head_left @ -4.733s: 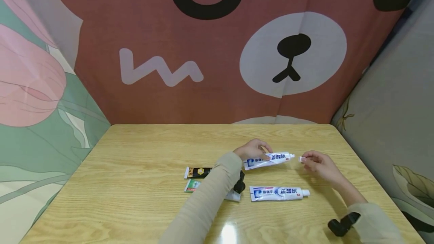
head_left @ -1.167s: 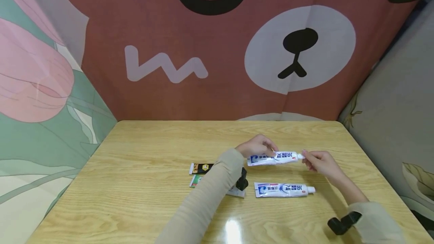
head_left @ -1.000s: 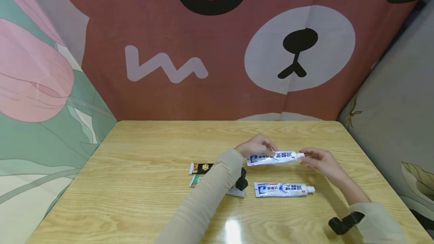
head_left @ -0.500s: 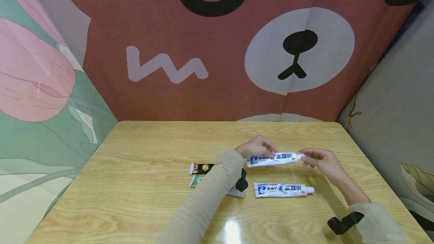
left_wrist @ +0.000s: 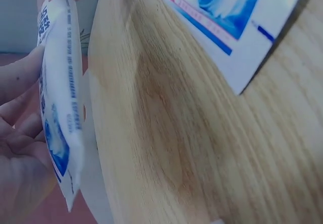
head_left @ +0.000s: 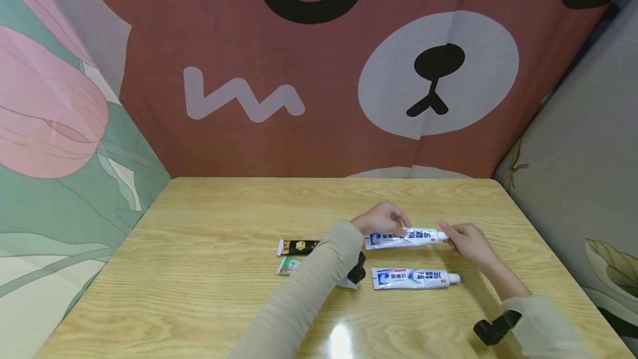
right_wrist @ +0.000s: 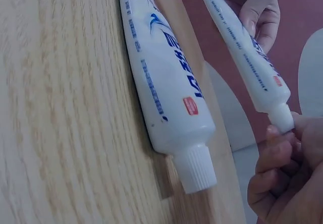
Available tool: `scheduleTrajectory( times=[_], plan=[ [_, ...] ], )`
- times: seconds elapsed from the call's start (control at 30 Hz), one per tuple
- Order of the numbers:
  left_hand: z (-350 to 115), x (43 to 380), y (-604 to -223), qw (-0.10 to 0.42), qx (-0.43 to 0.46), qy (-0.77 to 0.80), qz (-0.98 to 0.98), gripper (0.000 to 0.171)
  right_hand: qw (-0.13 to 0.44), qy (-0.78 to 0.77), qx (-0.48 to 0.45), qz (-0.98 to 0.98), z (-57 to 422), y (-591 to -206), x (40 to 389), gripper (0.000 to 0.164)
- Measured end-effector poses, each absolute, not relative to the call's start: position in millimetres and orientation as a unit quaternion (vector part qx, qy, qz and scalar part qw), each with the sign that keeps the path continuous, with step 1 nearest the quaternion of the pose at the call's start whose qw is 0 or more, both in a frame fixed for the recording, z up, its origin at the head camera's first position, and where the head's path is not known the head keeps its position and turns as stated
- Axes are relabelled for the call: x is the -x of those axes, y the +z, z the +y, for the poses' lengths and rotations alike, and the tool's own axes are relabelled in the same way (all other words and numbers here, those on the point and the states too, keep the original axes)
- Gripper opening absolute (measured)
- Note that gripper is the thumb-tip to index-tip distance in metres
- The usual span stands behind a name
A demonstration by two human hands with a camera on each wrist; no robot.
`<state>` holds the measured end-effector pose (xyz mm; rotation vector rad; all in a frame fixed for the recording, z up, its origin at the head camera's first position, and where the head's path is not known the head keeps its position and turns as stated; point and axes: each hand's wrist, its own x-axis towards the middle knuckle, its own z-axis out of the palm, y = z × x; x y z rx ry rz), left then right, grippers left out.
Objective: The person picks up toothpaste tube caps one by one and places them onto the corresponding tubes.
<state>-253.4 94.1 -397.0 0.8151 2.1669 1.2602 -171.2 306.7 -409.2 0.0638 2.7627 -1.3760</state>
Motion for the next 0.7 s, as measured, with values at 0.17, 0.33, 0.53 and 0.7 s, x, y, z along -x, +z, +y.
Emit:
scheduleTrajectory(
  times=[0.17,0.33,0.53,0.7],
  plan=[
    [92.3,255.7,-399.0,0.256,-0.3,0.47,0.789,0.014,0.033,-0.482,-0.027,0.875,305.6,-410.3,171.2,0.054],
    [88.2,260.3,-404.4,0.262,-0.282,0.486,0.785,0.012,0.021,-0.539,0.025,0.842,306.5,-409.6,168.9,0.037],
    [85.5,259.4,-401.7,0.268,-0.273,0.492,0.782,0.012,0.012,-0.545,0.048,0.837,307.5,-407.2,166.7,0.029],
    [87.3,258.7,-400.8,0.26,-0.265,0.483,0.793,0.013,-0.005,-0.526,0.055,0.848,307.1,-406.6,168.6,0.027]
  ],
)
